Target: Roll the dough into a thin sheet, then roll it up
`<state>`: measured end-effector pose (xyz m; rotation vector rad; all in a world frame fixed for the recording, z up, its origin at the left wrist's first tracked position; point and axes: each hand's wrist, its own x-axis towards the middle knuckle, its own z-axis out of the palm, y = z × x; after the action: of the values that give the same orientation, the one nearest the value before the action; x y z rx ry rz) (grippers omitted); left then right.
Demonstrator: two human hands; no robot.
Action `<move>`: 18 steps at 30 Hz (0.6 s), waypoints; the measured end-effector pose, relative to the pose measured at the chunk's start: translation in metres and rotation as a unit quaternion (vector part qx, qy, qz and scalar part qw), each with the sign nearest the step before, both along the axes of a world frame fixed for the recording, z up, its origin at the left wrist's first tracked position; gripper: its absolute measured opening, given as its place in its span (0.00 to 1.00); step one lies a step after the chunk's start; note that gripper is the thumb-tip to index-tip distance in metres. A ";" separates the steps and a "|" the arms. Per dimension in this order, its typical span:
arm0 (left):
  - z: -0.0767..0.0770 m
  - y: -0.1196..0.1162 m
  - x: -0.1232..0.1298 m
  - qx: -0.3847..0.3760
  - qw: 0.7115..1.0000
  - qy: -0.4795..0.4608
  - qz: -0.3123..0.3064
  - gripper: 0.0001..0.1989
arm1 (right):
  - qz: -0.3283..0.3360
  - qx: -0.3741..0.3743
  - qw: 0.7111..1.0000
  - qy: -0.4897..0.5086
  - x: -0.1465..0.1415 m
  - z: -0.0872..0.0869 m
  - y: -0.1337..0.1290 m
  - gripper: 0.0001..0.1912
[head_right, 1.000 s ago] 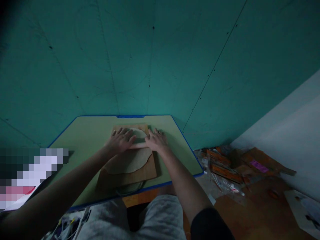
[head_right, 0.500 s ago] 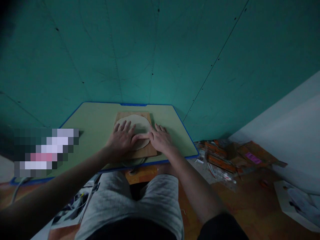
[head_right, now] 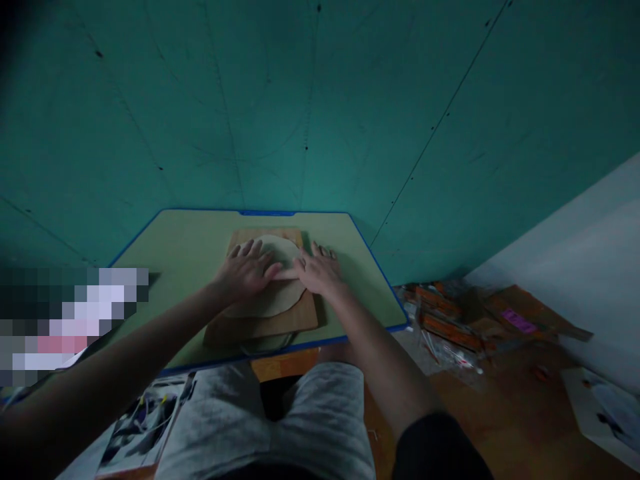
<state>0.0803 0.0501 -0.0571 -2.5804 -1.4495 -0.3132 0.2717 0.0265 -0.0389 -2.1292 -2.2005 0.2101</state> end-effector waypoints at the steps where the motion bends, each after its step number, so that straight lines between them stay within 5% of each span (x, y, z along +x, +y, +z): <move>1: 0.000 0.008 0.001 -0.005 1.000 -0.002 0.001 0.30 | -0.009 -0.008 1.000 0.007 0.000 0.000 0.009 0.31; 8: 0.003 0.027 0.000 -0.028 0.999 -0.009 -0.046 0.31 | -0.015 0.048 0.998 0.025 0.002 -0.007 0.033 0.29; 14: 0.001 0.010 -0.011 -0.089 0.983 0.009 -0.158 0.21 | 0.027 0.226 0.964 0.135 0.012 -0.016 -0.002 0.24; 18: 0.019 0.012 -0.025 -0.083 0.985 -0.102 -0.114 0.18 | 0.073 0.338 0.913 0.215 0.021 -0.004 -0.033 0.17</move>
<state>0.0551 0.0619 -0.0385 -2.9319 -1.2877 -0.5216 0.2927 -0.0062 -0.0428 -1.3914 -1.8078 -0.0718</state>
